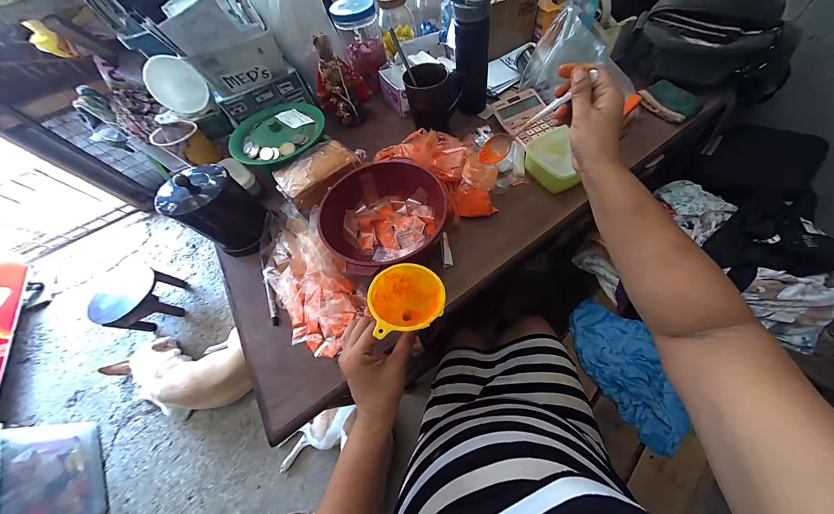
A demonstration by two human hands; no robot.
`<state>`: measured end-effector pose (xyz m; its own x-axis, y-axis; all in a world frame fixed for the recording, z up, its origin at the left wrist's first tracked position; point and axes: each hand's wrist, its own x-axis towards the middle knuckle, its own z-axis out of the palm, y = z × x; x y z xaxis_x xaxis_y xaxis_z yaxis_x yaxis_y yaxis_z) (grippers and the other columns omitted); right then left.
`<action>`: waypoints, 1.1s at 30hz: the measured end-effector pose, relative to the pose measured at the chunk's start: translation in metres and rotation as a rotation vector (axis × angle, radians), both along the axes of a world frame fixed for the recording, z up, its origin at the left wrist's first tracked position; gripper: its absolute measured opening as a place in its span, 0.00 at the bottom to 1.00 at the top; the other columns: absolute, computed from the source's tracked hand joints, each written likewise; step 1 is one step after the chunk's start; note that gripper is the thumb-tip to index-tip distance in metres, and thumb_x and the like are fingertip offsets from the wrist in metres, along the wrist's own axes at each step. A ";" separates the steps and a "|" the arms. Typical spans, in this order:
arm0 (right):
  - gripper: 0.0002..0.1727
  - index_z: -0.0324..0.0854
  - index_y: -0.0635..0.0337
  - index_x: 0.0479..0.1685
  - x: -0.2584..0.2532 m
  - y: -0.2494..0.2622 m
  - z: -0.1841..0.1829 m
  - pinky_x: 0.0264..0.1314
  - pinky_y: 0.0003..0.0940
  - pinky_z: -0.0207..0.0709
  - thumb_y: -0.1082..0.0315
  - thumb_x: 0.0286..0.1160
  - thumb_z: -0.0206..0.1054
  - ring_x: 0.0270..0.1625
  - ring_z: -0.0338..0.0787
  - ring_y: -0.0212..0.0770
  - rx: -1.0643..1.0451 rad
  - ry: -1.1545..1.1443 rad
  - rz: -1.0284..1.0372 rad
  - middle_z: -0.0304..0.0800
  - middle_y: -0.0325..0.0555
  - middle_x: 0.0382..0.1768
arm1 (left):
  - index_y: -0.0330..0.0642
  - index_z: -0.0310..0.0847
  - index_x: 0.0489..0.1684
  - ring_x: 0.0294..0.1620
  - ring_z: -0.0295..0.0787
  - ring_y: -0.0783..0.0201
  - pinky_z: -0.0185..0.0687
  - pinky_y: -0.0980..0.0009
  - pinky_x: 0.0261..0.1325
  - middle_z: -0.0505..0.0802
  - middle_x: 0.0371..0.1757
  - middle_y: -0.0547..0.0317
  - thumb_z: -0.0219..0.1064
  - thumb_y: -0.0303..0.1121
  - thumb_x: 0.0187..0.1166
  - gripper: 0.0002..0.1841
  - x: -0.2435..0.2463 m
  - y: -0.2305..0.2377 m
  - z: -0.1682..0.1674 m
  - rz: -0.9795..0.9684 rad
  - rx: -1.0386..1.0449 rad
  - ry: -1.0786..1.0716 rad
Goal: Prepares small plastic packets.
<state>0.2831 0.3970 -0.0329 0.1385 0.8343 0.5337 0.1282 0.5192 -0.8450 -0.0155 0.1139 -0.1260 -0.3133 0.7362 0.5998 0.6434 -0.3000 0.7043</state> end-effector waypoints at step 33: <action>0.12 0.93 0.63 0.49 -0.134 -0.249 -0.112 0.44 0.19 0.82 0.65 0.82 0.68 0.37 0.88 0.22 -0.114 -0.223 0.589 0.96 0.43 0.42 | 0.49 0.90 0.50 0.53 0.93 0.70 0.90 0.70 0.62 0.96 0.50 0.68 0.80 0.26 0.68 0.14 0.012 -0.014 0.089 -0.370 0.089 -0.496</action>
<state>0.1486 0.1479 -0.1452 -0.4646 0.7901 0.3998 0.0279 0.4644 -0.8852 -0.0039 0.1002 -0.0369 -0.3038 0.8030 0.5127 0.0888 -0.5119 0.8544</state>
